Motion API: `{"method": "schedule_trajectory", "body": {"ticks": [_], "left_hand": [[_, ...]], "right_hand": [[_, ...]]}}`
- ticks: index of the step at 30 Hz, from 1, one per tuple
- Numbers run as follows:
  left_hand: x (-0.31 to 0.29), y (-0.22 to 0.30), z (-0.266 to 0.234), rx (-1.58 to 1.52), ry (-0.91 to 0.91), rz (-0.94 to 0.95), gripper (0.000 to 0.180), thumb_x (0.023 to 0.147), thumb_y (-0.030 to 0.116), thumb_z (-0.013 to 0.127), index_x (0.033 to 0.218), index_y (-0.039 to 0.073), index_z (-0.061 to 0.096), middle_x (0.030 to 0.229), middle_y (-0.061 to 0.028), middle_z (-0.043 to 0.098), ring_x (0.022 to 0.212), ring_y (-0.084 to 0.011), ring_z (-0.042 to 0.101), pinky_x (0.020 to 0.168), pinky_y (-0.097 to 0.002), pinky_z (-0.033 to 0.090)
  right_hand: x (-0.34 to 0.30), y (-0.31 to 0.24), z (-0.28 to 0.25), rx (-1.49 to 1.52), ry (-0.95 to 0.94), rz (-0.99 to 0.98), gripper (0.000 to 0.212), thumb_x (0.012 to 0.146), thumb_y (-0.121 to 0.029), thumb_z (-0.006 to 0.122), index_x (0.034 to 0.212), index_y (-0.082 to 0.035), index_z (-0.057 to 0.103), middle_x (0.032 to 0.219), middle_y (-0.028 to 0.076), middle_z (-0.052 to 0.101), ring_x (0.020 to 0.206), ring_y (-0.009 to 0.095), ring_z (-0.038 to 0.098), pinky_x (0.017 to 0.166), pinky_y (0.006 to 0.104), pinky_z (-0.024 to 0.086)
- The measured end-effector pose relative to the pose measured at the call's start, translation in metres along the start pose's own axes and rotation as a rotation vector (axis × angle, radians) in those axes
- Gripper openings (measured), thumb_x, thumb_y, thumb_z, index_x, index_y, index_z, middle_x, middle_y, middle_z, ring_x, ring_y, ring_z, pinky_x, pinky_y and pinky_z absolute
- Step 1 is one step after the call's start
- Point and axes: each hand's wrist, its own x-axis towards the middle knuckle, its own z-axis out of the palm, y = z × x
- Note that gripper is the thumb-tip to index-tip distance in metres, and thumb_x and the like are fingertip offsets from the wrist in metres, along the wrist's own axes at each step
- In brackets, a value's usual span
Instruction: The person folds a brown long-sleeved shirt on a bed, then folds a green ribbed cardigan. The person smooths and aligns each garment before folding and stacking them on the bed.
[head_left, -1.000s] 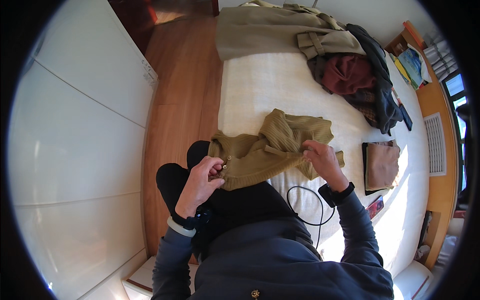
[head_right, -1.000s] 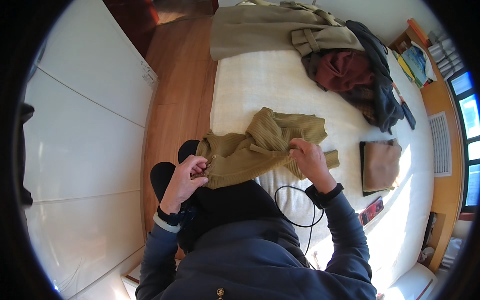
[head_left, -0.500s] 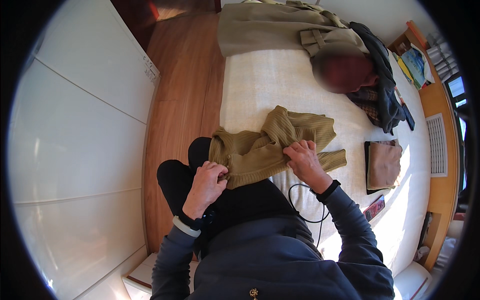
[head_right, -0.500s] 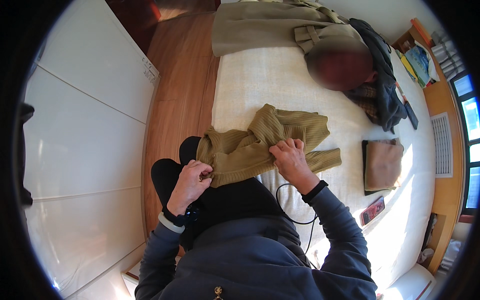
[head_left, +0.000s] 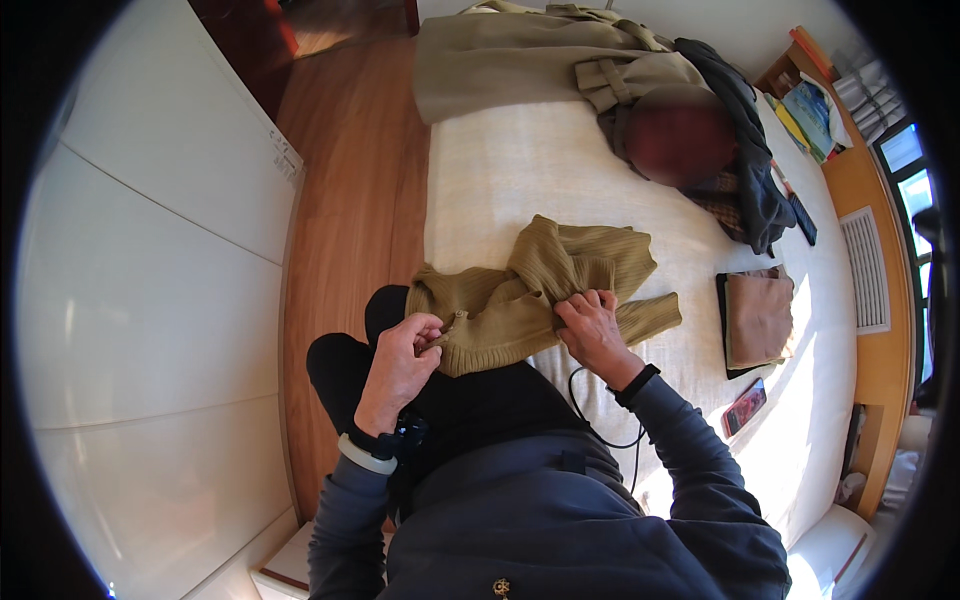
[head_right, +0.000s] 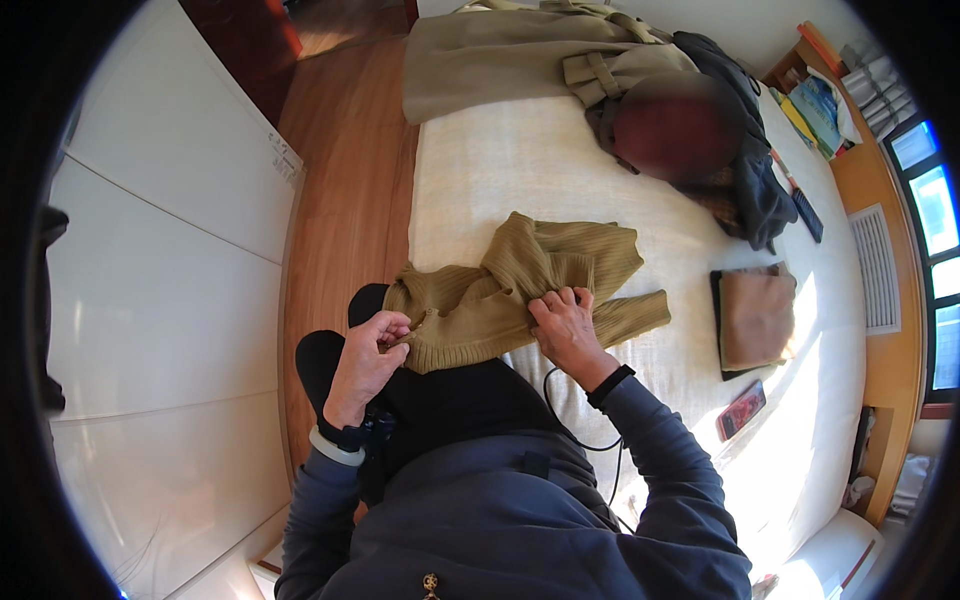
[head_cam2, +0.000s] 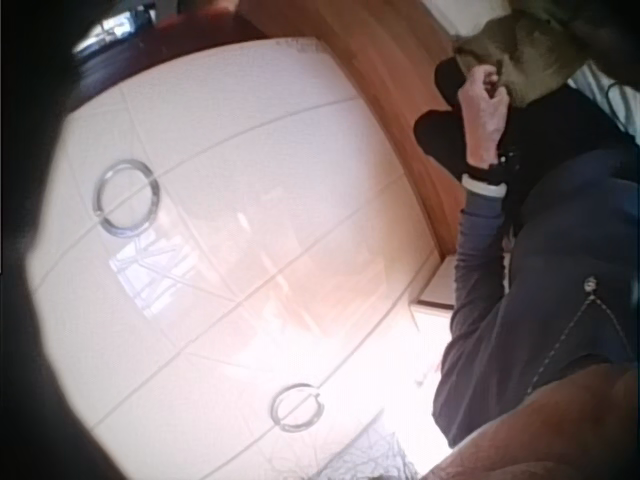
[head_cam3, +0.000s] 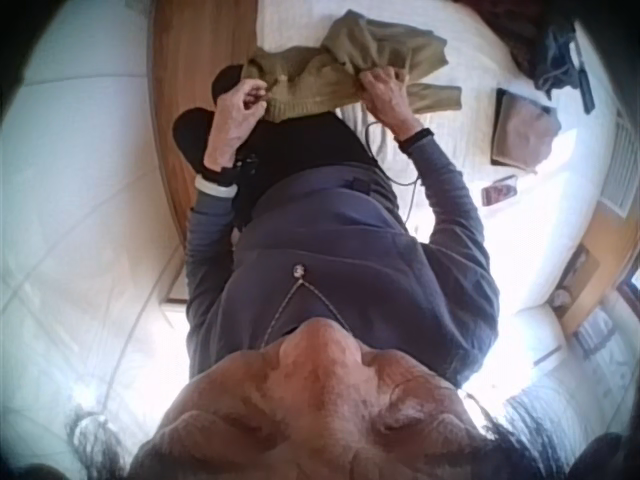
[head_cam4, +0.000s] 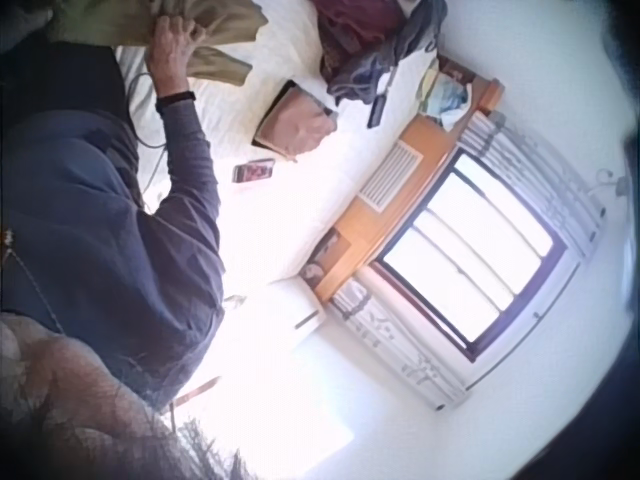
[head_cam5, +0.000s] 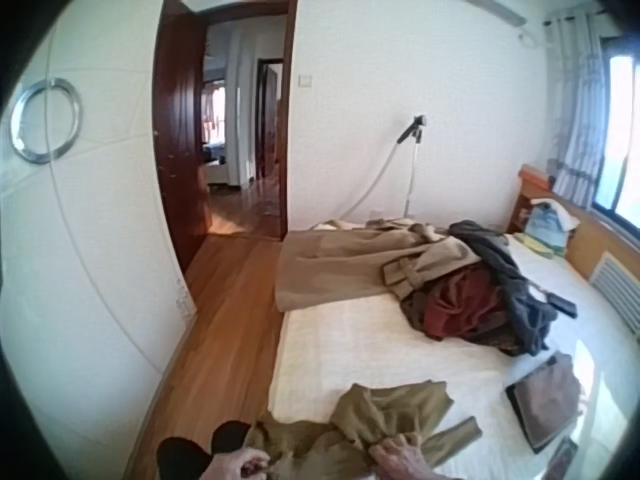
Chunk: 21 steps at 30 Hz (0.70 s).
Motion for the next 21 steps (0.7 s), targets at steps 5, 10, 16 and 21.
{"method": "schedule_trajectory", "body": {"ticks": [5,10,16,21], "left_hand": [[-0.001,-0.011,0.004,-0.024,-0.032,-0.02,0.032,0.084,-0.005,0.074,0.116,-0.004,0.069,0.098,-0.0122,0.073,0.087,-0.0158,0.067,0.08,-0.0296,0.057],[0.001,-0.01,0.006,-0.07,-0.025,-0.025,0.031,0.084,-0.005,0.074,0.115,-0.004,0.069,0.098,-0.0104,0.073,0.089,-0.0147,0.067,0.082,-0.0285,0.056],[0.0,0.015,-0.008,-0.122,0.081,0.065,0.029,0.084,-0.009,0.072,0.111,-0.001,0.071,0.098,-0.0042,0.072,0.092,-0.0121,0.066,0.085,-0.0267,0.054],[0.003,0.058,-0.041,-0.337,0.199,0.142,0.031,0.084,-0.014,0.071,0.113,-0.002,0.071,0.108,-0.0052,0.07,0.103,-0.0148,0.065,0.098,-0.029,0.052]], "right_hand": [[0.0,-0.002,0.011,0.02,0.027,0.009,0.028,0.071,-0.015,0.078,0.096,-0.01,0.067,0.1,0.008,0.06,0.106,0.03,0.055,0.1,0.0483,0.036],[0.001,-0.006,0.02,-0.052,0.038,-0.024,0.022,0.072,-0.014,0.075,0.092,-0.01,0.066,0.097,0.008,0.059,0.105,0.03,0.055,0.1,0.0478,0.035],[0.012,-0.008,-0.014,0.215,0.114,0.132,0.018,0.079,-0.009,0.072,0.097,-0.01,0.067,0.098,0.011,0.068,0.101,0.028,0.059,0.098,0.042,0.04],[0.043,-0.019,-0.102,0.762,0.161,0.319,0.012,0.093,-0.005,0.064,0.105,-0.005,0.064,0.092,0.005,0.066,0.09,0.017,0.061,0.086,0.034,0.047]]}}
